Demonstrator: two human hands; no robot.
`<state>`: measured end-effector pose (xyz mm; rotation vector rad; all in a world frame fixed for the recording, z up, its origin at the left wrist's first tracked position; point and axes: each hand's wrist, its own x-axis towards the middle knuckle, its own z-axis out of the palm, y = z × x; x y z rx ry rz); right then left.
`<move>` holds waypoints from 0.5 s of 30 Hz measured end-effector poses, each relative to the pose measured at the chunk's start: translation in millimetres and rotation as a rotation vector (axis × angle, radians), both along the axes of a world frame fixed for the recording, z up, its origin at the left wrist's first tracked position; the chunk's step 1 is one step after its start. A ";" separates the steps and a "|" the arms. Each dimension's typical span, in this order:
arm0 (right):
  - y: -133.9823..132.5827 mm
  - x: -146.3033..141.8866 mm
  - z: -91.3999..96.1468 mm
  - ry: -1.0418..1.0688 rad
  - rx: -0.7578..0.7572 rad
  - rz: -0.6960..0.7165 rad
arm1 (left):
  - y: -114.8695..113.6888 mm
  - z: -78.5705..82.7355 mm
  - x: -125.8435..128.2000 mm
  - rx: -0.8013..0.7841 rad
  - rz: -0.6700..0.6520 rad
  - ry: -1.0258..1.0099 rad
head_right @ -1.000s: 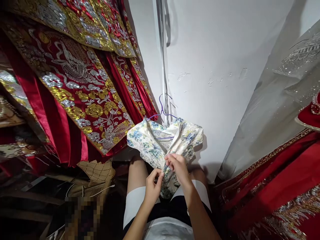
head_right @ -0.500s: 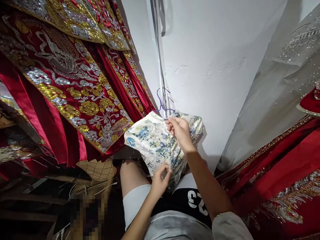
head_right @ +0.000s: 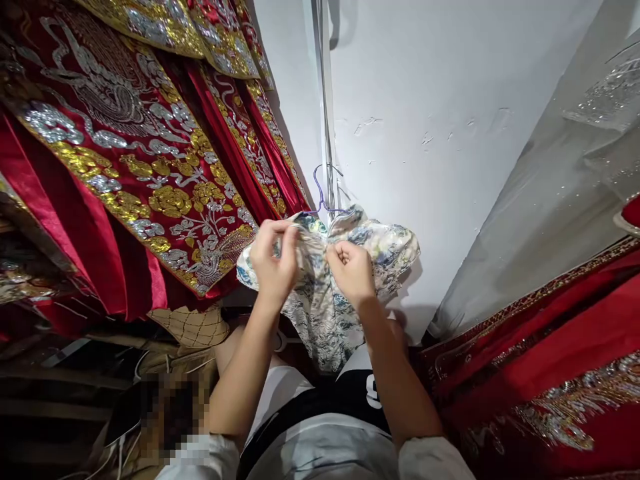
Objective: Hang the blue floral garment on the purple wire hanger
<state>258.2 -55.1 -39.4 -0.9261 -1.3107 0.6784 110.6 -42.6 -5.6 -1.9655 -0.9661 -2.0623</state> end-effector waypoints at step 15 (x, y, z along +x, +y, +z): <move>-31.5 30.8 -76.2 -0.088 -0.379 0.420 | 28.1 -141.3 -55.4 -0.742 -0.456 -1.385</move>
